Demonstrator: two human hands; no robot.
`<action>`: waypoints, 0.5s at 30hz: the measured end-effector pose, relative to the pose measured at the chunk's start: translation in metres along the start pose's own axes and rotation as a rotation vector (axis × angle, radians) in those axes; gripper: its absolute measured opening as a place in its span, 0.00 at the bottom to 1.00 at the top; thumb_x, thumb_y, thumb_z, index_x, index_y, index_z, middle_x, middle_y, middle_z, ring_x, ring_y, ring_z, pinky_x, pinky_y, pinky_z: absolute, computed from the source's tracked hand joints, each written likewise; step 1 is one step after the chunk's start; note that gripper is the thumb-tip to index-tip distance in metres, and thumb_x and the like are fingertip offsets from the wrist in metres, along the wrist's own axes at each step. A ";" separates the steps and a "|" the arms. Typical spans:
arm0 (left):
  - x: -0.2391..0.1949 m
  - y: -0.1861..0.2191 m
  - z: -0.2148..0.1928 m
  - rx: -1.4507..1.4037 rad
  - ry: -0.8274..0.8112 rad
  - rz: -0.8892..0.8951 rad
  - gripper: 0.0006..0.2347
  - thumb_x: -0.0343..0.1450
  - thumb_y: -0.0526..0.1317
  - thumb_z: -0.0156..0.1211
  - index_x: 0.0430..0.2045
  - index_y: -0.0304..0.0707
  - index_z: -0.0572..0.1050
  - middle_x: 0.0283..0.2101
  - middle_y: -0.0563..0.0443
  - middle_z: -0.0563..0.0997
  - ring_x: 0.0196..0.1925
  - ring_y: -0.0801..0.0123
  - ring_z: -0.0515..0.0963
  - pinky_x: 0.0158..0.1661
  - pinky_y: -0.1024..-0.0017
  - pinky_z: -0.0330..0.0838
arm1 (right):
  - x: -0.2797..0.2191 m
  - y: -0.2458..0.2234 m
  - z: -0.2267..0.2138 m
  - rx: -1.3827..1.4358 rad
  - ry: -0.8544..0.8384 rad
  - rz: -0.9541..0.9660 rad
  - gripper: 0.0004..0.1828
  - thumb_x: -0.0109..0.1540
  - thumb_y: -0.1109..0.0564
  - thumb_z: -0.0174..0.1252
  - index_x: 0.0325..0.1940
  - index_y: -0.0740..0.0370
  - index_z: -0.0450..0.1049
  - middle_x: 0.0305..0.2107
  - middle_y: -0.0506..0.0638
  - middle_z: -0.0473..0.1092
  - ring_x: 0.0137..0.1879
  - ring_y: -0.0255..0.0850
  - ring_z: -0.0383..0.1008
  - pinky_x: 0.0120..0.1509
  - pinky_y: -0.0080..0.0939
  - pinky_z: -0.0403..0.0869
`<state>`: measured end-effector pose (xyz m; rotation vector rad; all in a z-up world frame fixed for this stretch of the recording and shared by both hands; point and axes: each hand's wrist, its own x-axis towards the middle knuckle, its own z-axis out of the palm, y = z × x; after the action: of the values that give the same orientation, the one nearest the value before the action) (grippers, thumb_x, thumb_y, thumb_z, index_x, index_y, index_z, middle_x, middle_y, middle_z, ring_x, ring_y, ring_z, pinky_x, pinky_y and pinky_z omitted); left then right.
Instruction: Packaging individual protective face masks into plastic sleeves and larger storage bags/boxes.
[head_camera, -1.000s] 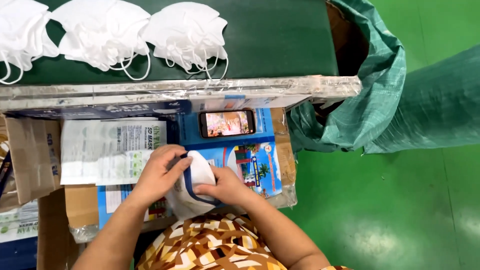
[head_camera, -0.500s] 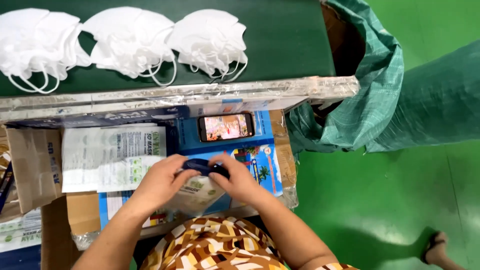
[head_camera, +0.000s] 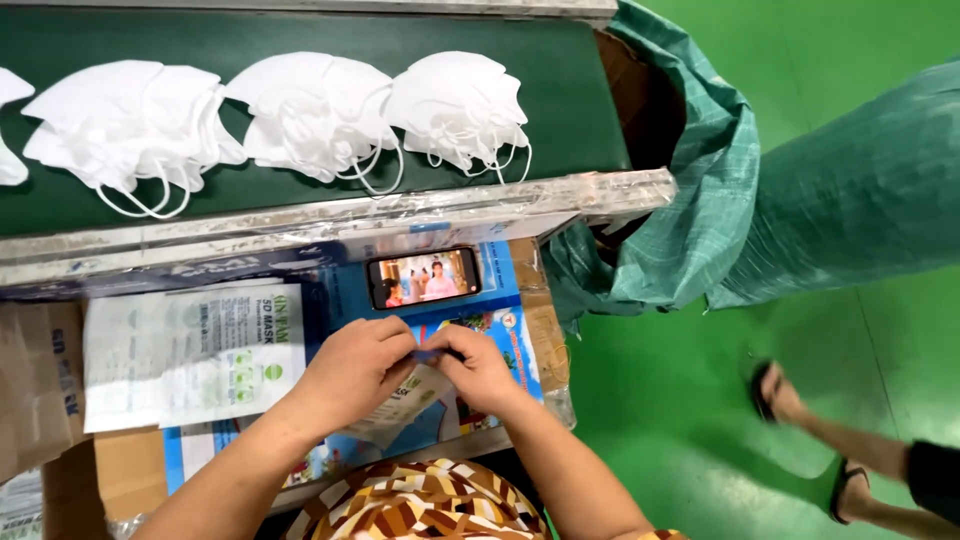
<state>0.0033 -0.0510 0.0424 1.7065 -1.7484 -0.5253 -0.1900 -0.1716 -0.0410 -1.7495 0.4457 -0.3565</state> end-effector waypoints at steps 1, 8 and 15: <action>0.004 -0.001 0.003 0.000 -0.001 0.007 0.05 0.65 0.39 0.65 0.27 0.39 0.77 0.31 0.48 0.78 0.34 0.49 0.77 0.35 0.56 0.70 | -0.002 -0.003 -0.003 -0.003 0.006 -0.002 0.11 0.62 0.66 0.56 0.48 0.65 0.76 0.41 0.50 0.75 0.47 0.39 0.76 0.53 0.38 0.75; 0.048 -0.024 -0.003 -0.134 0.154 -0.054 0.09 0.67 0.39 0.64 0.38 0.38 0.79 0.43 0.45 0.81 0.45 0.52 0.81 0.42 0.61 0.76 | -0.015 0.034 -0.076 -0.174 0.210 0.141 0.04 0.62 0.64 0.59 0.40 0.65 0.77 0.31 0.49 0.73 0.38 0.37 0.73 0.43 0.39 0.73; 0.220 -0.075 0.014 -0.070 0.571 0.042 0.28 0.74 0.46 0.64 0.63 0.23 0.65 0.65 0.26 0.70 0.68 0.40 0.68 0.66 0.56 0.61 | 0.034 -0.052 -0.138 0.809 0.780 -0.010 0.17 0.67 0.46 0.51 0.53 0.59 0.72 0.45 0.49 0.75 0.47 0.41 0.77 0.53 0.48 0.78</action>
<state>0.0579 -0.2759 0.0168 1.5676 -1.3303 -0.0603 -0.2192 -0.2957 0.0398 -0.7740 0.7144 -1.0721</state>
